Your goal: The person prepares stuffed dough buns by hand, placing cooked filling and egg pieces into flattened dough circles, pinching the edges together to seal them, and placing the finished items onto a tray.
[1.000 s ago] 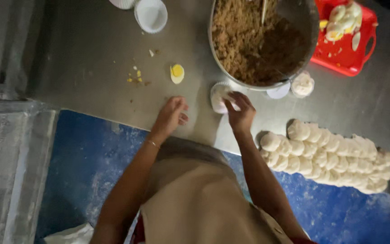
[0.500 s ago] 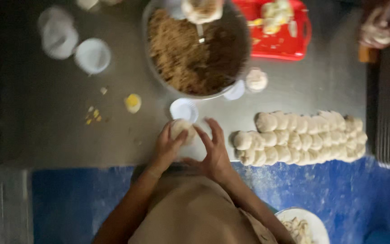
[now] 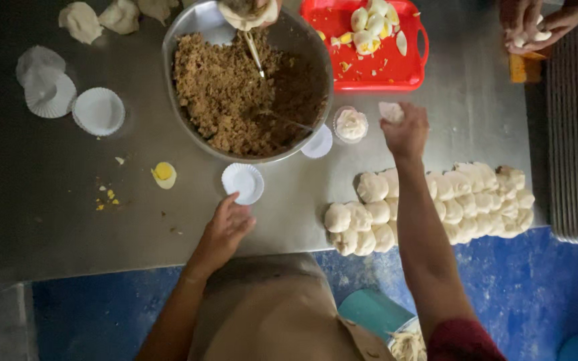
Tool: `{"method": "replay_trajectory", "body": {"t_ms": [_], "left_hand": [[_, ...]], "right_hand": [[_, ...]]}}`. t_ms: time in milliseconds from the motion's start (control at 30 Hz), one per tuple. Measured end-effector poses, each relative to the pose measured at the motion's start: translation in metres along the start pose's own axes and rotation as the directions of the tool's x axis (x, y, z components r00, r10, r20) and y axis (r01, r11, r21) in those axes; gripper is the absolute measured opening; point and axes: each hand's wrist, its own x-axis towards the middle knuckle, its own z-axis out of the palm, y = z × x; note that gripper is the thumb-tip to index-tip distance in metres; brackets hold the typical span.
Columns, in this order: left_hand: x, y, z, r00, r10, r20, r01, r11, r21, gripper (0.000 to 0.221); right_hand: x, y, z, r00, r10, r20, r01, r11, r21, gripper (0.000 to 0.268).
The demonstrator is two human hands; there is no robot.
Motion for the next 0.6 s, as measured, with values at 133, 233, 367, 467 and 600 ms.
{"method": "replay_trajectory", "body": {"t_ms": [133, 233, 367, 467, 600], "left_hand": [[-0.010, -0.011, 0.010, 0.998, -0.003, -0.057, 0.006, 0.998, 0.061, 0.069], [-0.010, -0.010, 0.028, 1.000, -0.028, 0.002, 0.027, 0.988, 0.150, 0.062], [0.026, 0.001, 0.079, 0.974, 0.024, 0.226, -0.121, 0.897, 0.425, 0.057], [0.076, 0.008, 0.139, 0.896, 0.262, 0.359, -0.426, 0.739, 0.522, 0.077], [0.115, -0.013, 0.190, 0.853, 0.240, 0.464, -0.522, 0.440, 0.731, 0.067]], "right_hand": [[0.012, 0.051, 0.037, 0.945, 0.133, 0.299, -0.190, 0.967, 0.169, 0.056], [-0.024, 0.060, 0.003, 0.961, 0.217, 0.169, -0.256, 0.932, 0.256, 0.075], [-0.094, 0.042, -0.069, 0.896, 0.441, 0.057, -0.438, 0.854, 0.279, 0.066], [-0.155, 0.017, -0.106, 0.704, 0.696, 0.143, -0.644, 0.541, 0.540, 0.041], [-0.228, -0.016, -0.144, 0.523, 0.827, 0.204, -0.671, 0.252, 0.697, 0.032]]}}
